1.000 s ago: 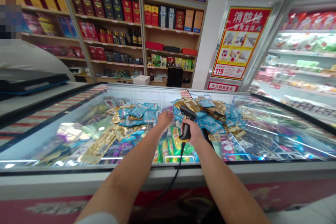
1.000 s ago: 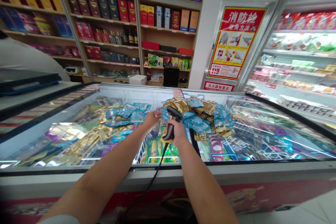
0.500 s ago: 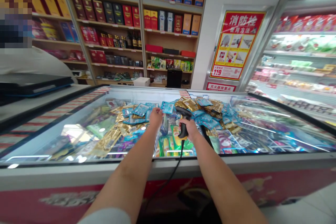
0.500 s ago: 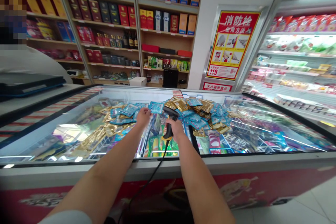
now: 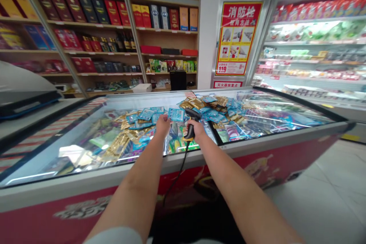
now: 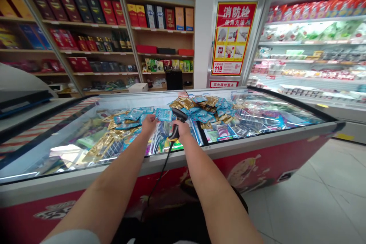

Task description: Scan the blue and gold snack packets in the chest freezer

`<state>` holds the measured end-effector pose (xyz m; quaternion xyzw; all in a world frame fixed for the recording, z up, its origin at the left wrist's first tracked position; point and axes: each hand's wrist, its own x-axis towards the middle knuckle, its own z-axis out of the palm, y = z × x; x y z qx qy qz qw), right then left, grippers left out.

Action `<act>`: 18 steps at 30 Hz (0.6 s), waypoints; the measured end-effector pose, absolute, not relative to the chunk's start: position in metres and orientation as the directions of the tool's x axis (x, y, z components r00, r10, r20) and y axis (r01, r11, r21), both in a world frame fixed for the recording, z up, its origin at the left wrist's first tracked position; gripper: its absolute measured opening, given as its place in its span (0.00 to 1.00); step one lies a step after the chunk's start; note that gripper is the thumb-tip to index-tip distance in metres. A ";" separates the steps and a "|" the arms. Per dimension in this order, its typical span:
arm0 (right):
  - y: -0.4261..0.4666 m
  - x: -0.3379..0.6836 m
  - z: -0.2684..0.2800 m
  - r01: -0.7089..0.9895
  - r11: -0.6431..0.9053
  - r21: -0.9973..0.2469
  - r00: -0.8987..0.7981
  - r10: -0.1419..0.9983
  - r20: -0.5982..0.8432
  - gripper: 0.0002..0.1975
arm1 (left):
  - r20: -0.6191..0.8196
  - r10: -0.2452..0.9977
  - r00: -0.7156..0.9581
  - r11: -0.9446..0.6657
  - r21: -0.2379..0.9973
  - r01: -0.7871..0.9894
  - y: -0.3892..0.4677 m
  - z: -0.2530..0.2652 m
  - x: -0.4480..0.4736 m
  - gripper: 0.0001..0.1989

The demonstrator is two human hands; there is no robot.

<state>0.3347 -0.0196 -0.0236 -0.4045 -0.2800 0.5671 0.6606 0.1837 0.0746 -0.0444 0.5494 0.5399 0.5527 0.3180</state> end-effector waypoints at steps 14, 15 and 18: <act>-0.061 0.341 -0.020 -0.540 0.019 -0.842 0.180 0.979 -0.093 0.09 | 0.188 0.950 -0.250 -0.143 0.971 0.191 0.010 -0.039 0.182 0.06; -0.062 0.341 -0.020 -0.545 0.014 -0.839 0.164 0.982 -0.090 0.10 | 0.181 0.950 -0.255 -0.139 0.975 0.172 0.006 -0.038 0.182 0.06; -0.064 0.342 -0.019 -0.563 -0.021 -0.826 0.144 0.982 -0.123 0.12 | 0.156 0.943 -0.293 -0.136 0.987 0.087 -0.002 -0.036 0.181 0.07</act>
